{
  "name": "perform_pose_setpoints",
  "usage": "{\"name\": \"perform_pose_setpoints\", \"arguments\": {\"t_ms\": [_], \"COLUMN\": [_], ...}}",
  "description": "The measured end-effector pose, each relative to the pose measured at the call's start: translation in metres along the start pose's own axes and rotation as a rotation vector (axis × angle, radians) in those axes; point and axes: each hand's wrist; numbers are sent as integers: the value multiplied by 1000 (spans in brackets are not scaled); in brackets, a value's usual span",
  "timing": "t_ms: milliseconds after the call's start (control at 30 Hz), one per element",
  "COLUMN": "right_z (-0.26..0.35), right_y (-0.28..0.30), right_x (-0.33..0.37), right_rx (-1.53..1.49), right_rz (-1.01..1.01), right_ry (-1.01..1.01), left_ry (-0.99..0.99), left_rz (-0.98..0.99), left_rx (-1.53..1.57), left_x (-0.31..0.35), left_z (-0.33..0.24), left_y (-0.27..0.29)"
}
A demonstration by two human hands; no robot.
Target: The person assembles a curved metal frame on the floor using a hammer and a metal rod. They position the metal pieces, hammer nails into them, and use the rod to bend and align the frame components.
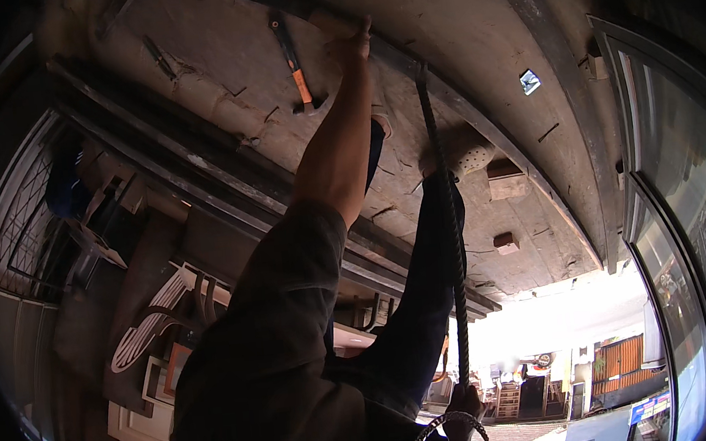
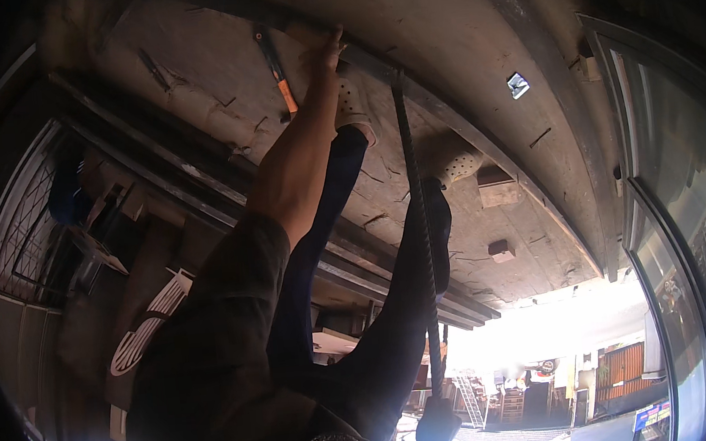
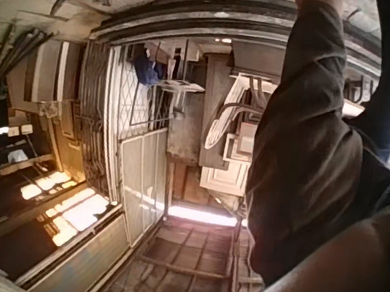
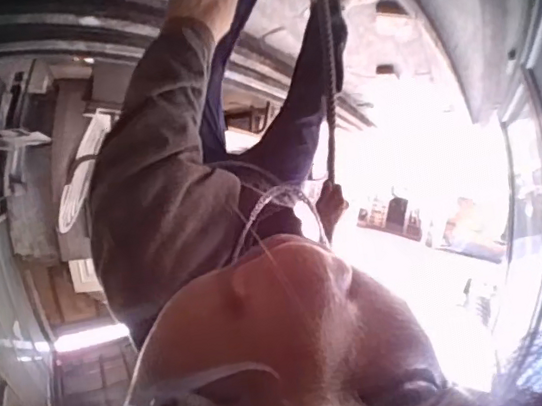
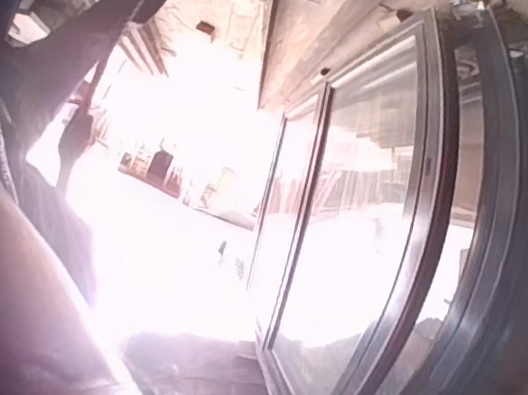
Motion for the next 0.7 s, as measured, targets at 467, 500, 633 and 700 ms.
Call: {"name": "perform_pose_setpoints", "arguments": {"t_ms": [467, 500, 633, 700], "right_z": [179, 191, 186, 182], "right_y": [53, 56, 15, 11], "right_x": [-3, -5, -8, -16], "right_rx": [-1, -67, -103, -115], "right_rz": [-9, 3, 97, 150], "right_ry": [116, 65, 97, 118], "left_ry": [-510, -497, -444, -412], "left_rz": [-75, -165, -264, -320], "left_rx": [-363, -360, -227, -165], "left_x": [-176, -213, -280, -303], "left_z": [-131, -132, -146, -152], "left_y": [121, 134, 145, 149]}}
Point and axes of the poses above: each hand's wrist, its own x-axis away from the middle knuckle, its own y-axis out of the back of the hand, z = x × y, and after that the axes turned 9 degrees about -y, right-handed
